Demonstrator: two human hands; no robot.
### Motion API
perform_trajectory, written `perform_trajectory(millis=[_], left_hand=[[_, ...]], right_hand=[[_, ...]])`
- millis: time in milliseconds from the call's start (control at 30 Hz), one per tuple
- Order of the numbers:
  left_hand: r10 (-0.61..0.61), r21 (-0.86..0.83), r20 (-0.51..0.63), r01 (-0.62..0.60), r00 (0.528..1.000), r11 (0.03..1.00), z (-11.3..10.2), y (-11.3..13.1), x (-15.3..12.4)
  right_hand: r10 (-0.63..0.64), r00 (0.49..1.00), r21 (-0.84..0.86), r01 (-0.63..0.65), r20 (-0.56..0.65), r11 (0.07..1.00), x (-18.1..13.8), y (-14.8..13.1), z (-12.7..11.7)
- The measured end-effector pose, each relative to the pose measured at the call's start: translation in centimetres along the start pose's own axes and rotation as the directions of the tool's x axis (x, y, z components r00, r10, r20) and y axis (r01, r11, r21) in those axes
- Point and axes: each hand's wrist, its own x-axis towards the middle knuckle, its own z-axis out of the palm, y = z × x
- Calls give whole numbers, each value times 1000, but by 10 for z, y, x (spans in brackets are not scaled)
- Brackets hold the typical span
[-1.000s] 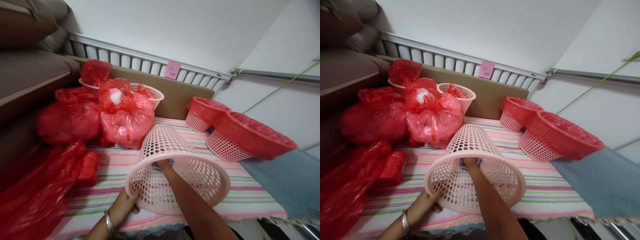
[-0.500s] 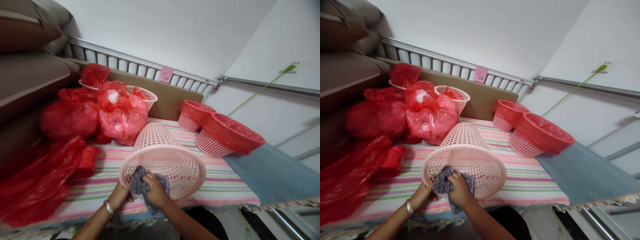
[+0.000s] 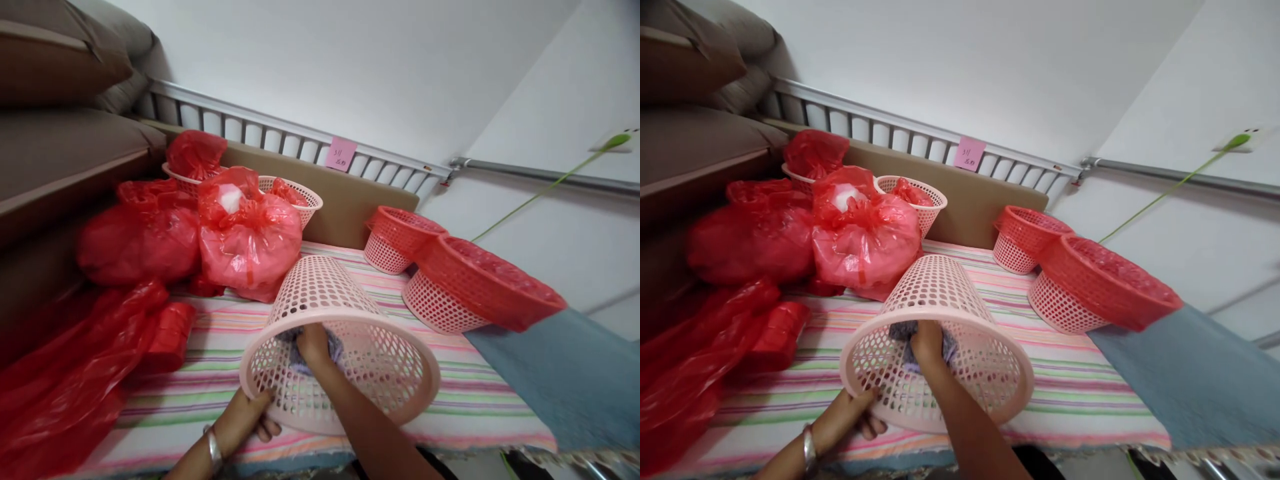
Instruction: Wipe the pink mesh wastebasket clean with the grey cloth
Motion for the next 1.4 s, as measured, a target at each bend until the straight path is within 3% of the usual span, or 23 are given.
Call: perform_trajectory(millis=[167,300,400,533,667,767,900,1033,1133,1200,1300,1400], left_hand=[[-33,-25,54,34,998,999,-3,-3,3],[-32,-21,67,34,997,999,-4,-4,6],[-29,20,85,27,996,999,-6,-6,8],[-20,26,92,17,996,1000,-6,-6,8],[23,34,93,-26,995,999,-3,5,3],[72,71,109,-80,991,994,0,13,-2],[85,132,116,-100,990,986,-6,18,-7],[166,156,-15,-162,986,974,-22,21,-9],[143,104,-21,-141,989,985,-24,17,-9],[66,31,38,-67,997,997,-19,12,-8],[14,-38,86,-11,996,999,-11,4,-5],[17,-42,81,-14,997,999,-6,-1,-3]], right_hand=[[-20,1000,52,19,18,998,59,13,13],[-25,999,60,22,41,998,64,20,14],[-37,998,54,34,55,998,45,17,10],[-114,985,67,106,127,992,-5,4,-2],[-240,942,171,202,237,964,-64,-9,-19],[-304,905,238,238,299,942,-91,-14,-31],[-315,898,252,242,308,937,-100,-16,-36],[-317,895,239,249,313,939,-102,-16,-38],[-326,880,188,275,345,943,-100,-13,-37],[-280,912,116,257,300,960,-88,-7,-35],[-130,988,11,130,80,991,-51,2,-24],[-50,997,10,51,-54,999,-4,8,-8]])
